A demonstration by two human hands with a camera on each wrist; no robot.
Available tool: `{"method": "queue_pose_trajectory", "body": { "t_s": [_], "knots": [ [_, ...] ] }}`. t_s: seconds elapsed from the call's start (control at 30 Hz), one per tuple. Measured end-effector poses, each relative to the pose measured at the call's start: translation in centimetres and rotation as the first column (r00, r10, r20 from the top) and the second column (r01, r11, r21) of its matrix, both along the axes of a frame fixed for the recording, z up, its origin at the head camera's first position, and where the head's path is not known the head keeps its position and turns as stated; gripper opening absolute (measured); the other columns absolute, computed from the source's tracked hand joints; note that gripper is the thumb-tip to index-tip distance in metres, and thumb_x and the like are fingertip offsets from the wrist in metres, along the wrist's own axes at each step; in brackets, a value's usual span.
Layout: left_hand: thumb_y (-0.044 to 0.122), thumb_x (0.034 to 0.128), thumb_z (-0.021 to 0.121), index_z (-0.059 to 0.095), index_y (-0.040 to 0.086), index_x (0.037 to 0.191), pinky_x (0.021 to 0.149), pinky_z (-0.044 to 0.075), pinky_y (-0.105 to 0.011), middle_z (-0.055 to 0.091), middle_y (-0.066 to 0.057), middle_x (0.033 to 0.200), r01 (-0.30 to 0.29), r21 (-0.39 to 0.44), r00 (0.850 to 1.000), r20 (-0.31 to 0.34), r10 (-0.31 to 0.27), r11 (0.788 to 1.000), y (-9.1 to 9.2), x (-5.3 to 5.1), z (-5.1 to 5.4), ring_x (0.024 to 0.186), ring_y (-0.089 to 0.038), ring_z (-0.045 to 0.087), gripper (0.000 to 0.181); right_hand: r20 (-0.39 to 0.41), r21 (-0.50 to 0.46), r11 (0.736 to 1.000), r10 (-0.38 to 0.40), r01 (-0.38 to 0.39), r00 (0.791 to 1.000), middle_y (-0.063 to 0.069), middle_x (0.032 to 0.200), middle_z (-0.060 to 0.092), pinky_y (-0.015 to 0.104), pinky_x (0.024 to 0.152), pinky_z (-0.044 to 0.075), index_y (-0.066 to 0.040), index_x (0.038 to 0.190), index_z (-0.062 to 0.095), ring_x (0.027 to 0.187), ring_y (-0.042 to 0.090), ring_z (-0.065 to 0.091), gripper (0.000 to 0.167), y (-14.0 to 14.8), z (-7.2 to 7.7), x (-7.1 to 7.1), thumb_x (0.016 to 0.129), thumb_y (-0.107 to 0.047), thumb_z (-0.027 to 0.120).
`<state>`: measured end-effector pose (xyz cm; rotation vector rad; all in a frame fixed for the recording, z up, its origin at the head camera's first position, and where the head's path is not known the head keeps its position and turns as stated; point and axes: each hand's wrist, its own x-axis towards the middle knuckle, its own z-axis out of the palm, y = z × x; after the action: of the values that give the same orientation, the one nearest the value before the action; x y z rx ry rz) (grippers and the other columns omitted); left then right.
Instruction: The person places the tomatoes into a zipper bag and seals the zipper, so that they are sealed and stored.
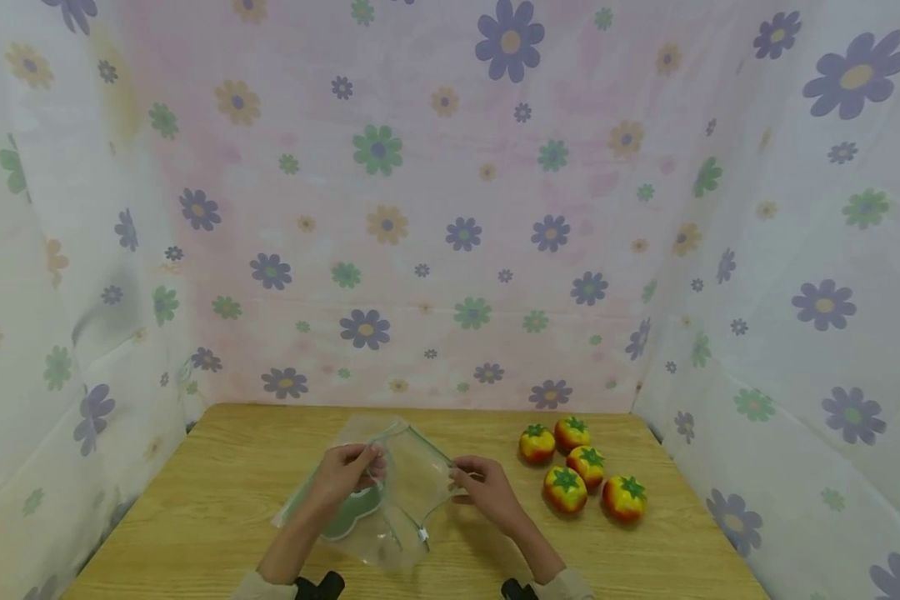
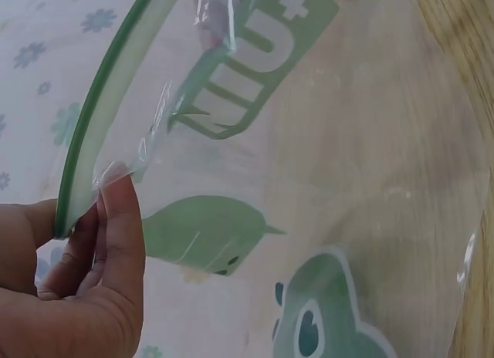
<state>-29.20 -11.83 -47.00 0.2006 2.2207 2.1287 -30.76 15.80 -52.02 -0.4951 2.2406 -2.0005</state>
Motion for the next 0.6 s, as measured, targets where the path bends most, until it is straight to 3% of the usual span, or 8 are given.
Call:
{"method": "queue_pose_trajectory", "body": {
  "t_s": [0.13, 0.3, 0.47, 0.6],
  "knots": [
    [0.021, 0.1091, 0.05, 0.065, -0.012, 0.118, 0.076, 0.061, -0.025, 0.071, -0.008, 0.097, 0.04, 0.051, 0.999, 0.012, -0.041, 0.998, 0.3, -0.2, -0.4, 0.086, -0.013, 0.07, 0.038, 0.016, 0.002, 1.0, -0.004, 0.004, 1.0, 0.029, 0.112, 0.065, 0.041, 0.08, 0.063, 0.009, 0.124, 0.064, 0.094, 0.022, 0.069, 0.033, -0.3, 0.3, 0.0, 0.105, -0.017, 0.059],
    [0.021, 0.1102, 0.047, 0.06, -0.012, 0.126, 0.083, 0.06, -0.027, 0.07, -0.005, 0.1, 0.093, 0.114, 0.995, 0.017, -0.096, 0.989, 0.7, -0.3, -0.7, 0.091, -0.013, 0.07, 0.038, 0.018, 0.01, 1.0, -0.003, 0.003, 1.0, 0.027, 0.111, 0.066, 0.053, 0.085, 0.06, 0.01, 0.124, 0.063, 0.095, 0.026, 0.069, 0.03, -0.6, 0.8, 0.2, 0.106, -0.013, 0.056],
    [0.021, 0.1105, 0.046, 0.056, -0.012, 0.132, 0.085, 0.059, -0.025, 0.068, -0.015, 0.115, 0.075, 0.113, 0.997, 0.015, -0.077, 0.991, 1.1, 0.0, -0.8, 0.098, -0.012, 0.07, 0.04, 0.021, 0.012, 1.0, -0.002, 0.001, 1.0, 0.021, 0.11, 0.068, 0.054, 0.085, 0.06, 0.009, 0.125, 0.063, 0.093, 0.021, 0.069, 0.03, -0.8, 0.6, 0.1, 0.106, -0.013, 0.056],
    [0.019, 0.1116, 0.043, 0.049, -0.017, 0.136, 0.088, 0.059, -0.026, 0.065, -0.02, 0.122, 0.078, 0.131, 0.997, 0.015, -0.081, 0.988, 1.2, 0.1, -1.0, 0.101, -0.013, 0.07, 0.043, 0.026, 0.017, 1.0, 0.006, -0.006, 1.0, 0.02, 0.109, 0.068, 0.051, 0.084, 0.061, 0.009, 0.125, 0.064, 0.095, 0.024, 0.069, 0.031, -0.9, 0.5, 0.3, 0.105, -0.015, 0.057]
  ]
}}
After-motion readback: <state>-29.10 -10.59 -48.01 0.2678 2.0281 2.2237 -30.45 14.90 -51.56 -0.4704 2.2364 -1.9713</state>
